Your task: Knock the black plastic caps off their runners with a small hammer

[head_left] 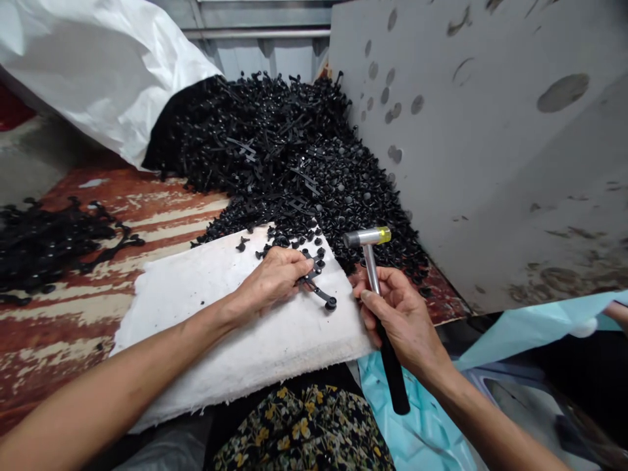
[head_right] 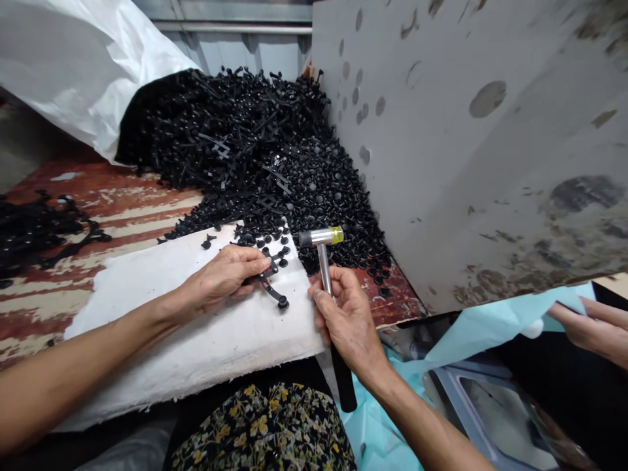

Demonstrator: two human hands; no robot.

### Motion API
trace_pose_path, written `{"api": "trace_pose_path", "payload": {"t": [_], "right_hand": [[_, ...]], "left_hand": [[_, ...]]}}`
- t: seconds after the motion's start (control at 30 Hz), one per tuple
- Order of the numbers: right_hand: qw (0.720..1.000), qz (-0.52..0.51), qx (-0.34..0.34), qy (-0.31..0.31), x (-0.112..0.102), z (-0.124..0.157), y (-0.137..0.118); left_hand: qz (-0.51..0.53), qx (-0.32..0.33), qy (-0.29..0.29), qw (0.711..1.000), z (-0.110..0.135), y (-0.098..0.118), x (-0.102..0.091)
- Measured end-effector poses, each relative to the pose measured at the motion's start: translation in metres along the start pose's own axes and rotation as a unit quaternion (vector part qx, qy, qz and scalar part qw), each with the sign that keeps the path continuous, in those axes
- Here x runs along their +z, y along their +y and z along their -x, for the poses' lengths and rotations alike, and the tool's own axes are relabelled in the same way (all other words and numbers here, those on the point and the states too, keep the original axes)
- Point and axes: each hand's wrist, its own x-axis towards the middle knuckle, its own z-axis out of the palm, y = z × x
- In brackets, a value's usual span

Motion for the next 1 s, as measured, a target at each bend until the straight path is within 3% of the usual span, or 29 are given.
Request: {"api": "trace_pose_path", "payload": {"t": [0.4,0.8,1.0], "right_hand": [[1.0,-0.01,0.017,-0.009,0.0,0.0,0.003],[1.0,0.002,0.023,-0.013,-0.001,0.002,0.002],[0.989,0.135,-0.039,-0.041,-0.01,0.004,0.001]], "left_hand": [[0.018,-0.022,0.008,1.0,0.003,0.01,0.005],[-0.029,-0.033,-0.005,0.999,-0.003,0.002,-0.001],[-0.068,-0.036,0.0,0.997,-0.004,0.007,-0.001]]}}
